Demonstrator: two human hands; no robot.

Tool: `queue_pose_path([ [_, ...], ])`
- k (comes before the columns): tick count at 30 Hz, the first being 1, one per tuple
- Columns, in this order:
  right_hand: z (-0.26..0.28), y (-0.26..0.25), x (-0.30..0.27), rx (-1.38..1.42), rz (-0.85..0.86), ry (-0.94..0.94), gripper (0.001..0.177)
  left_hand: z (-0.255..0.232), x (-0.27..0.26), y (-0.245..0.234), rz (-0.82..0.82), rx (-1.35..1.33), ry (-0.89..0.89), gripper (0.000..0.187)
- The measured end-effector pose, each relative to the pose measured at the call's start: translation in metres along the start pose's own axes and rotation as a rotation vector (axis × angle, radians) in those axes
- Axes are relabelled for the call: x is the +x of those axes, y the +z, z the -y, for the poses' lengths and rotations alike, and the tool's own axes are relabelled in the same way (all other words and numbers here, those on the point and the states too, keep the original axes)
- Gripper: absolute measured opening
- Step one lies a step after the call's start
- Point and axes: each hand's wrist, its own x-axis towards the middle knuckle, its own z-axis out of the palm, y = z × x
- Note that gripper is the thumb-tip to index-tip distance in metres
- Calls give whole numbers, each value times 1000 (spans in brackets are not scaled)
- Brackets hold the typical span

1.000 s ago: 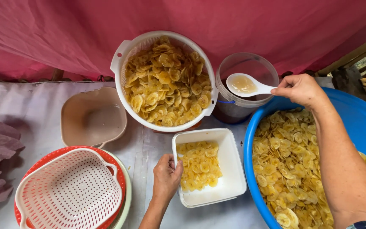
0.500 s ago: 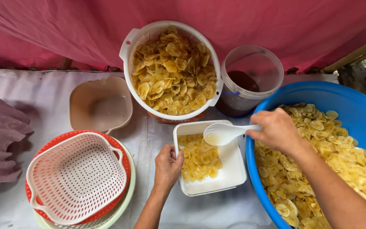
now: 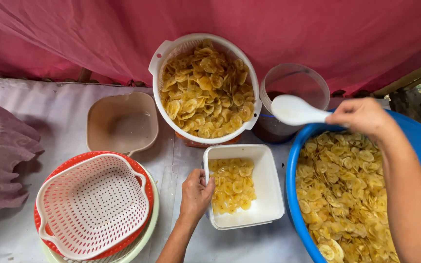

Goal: The person transfers banana chips between various containers by hand, then uses a spoon to drizzle liquid from a jar over the chips in a white container.

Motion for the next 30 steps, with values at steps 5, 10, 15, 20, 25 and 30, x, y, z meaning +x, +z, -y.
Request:
queue_pose_path([
  [5,33,12,64,-724,-301,-218,38,-2,0,0,7,-7,-26,17],
  [10,47,77,113,-1159,-40,-448,30,-5,-4,-2,2,12,-5,17],
  [15,59,99,114,-974,171,-198,31,-7,-6,-3,18,19,-56,18],
  [20,64,61,90,-931,63,-130,41,-6,-5,-3,15,1,-24,17],
  [25,22,25,75,-659,-90,-83,39,-5,0,0,23,-20,-26,17],
  [30,-30,11,70,-98,-72,-12,30,0,3,1,18,-17,-30,17],
])
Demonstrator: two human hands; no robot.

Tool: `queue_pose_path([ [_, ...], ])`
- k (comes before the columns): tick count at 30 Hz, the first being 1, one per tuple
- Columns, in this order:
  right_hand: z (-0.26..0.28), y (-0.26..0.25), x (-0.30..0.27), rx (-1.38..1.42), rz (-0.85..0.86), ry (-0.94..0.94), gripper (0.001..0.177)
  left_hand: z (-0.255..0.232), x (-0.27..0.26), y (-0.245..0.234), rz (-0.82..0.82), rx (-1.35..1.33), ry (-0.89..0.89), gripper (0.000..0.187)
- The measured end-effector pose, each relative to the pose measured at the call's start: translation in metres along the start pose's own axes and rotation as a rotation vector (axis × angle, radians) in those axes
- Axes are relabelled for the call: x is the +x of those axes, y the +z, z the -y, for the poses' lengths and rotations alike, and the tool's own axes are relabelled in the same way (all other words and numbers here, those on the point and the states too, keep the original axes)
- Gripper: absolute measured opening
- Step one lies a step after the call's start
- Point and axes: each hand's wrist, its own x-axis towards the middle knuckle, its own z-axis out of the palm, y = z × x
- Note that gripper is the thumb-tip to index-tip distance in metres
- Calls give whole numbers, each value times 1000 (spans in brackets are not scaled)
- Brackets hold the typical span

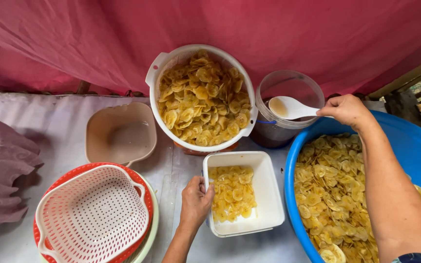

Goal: The person transfers banana chips between various containers by hand, then uses a spoon to drizzle liquid from a jar over the chips in a white container.

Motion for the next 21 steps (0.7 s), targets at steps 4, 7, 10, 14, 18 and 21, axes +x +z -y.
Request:
queue_pose_path([
  [4,-6,-14,-24,57,-12,-45,23,8,5,1,23,-33,-44,15],
  [7,12,-25,-54,-17,0,-75,23,13,6,2,3,-38,-25,17],
  [10,40,-18,-92,-157,85,-85,23,16,6,3,10,-48,-38,16],
  [14,80,17,-142,-502,125,-170,25,17,5,1,6,-27,-45,16],
  [18,94,55,-183,-656,-92,-672,25,23,2,-1,4,-31,-58,17],
  [21,86,77,-195,-717,-161,-885,21,30,3,-2,10,-33,-68,17],
])
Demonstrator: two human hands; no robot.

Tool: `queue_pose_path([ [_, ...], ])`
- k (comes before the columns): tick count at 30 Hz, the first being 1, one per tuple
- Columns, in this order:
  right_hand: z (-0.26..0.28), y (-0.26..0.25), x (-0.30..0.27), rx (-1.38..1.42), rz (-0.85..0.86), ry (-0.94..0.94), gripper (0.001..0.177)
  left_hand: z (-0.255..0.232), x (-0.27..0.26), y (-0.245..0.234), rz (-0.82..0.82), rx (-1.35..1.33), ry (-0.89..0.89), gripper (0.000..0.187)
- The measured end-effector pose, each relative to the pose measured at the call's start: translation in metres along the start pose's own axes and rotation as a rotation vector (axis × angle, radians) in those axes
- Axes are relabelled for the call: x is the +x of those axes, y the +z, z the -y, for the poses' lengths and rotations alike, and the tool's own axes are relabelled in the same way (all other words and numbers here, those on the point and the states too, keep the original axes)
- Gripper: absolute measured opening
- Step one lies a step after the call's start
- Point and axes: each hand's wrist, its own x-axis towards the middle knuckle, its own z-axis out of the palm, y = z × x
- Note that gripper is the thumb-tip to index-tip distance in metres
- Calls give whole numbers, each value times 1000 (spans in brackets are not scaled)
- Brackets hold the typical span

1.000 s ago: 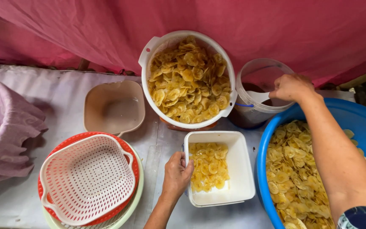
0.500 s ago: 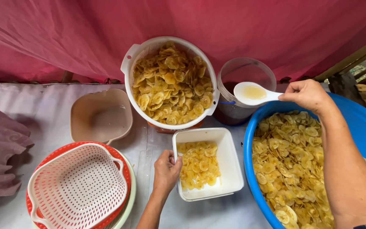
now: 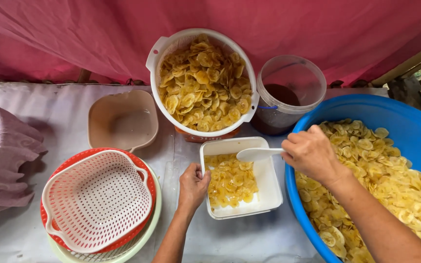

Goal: The person transfers banana chips between various containers by hand, then uses a spoon to drizzle liquid from a jar over the chips in a white container.

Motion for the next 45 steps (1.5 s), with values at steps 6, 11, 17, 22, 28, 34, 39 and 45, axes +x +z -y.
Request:
queue_pose_path([
  [6,-37,17,4,585,444,643,29,15,-1,-3,-8,-13,-23,17],
  [11,-107,-25,-8,572,189,996,32,23,-4,-7,-8,-45,-47,22],
  [17,-122,-21,62,107,121,902,29,10,-18,-21,95,-22,-123,47],
  [22,-85,-9,87,90,90,814,38,16,-27,-31,161,16,-135,53],
  [28,73,53,-38,511,465,652,53,68,-52,-65,176,-164,-105,56],
  [34,165,127,-71,895,-197,858,34,61,-54,-66,136,-373,-303,24],
  [39,160,89,-91,1021,-460,818,25,10,-79,-98,254,-482,-55,20],
  [45,180,112,-103,1160,-628,758,22,20,-80,-97,250,-428,18,16],
])
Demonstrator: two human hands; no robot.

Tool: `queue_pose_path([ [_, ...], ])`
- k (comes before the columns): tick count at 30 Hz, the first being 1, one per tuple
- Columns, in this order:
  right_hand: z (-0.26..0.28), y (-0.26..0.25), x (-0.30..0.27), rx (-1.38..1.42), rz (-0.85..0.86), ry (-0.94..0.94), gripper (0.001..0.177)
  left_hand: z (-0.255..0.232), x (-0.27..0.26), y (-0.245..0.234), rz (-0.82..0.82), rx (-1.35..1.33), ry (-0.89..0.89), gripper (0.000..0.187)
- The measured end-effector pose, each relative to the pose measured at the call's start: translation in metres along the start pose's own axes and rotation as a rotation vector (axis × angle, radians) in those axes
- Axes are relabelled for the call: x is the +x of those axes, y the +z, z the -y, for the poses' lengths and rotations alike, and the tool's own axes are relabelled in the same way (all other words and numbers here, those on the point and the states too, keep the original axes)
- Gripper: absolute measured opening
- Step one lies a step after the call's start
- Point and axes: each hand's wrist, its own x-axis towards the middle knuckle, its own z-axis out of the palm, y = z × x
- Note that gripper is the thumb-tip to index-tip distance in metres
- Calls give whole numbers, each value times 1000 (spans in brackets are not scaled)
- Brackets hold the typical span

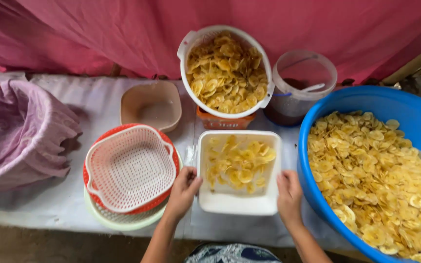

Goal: The person transfers banana chips between various containers by hand, then uses a spoon to drizzle liquid from a jar over the chips in a white container.

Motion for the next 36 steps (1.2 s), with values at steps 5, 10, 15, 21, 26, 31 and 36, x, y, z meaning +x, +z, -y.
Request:
queue_pose_path([
  [5,-25,19,26,-53,120,312,22,25,5,1,-66,11,-286,16],
  [10,30,-38,3,-87,93,76,20,-17,-46,-3,90,-34,-48,19],
  [15,-5,5,6,-17,59,-86,21,7,-17,-12,33,-4,4,19],
  [21,-21,36,40,24,205,323,26,24,0,-13,-94,-15,-273,17],
  [26,32,-31,-1,3,146,85,20,-18,-66,-1,41,-53,-39,17],
  [31,-7,10,23,-77,134,3,20,11,-18,-6,-43,60,-1,13],
  [36,-27,33,48,16,238,363,26,21,1,-7,-100,-66,-265,15],
])
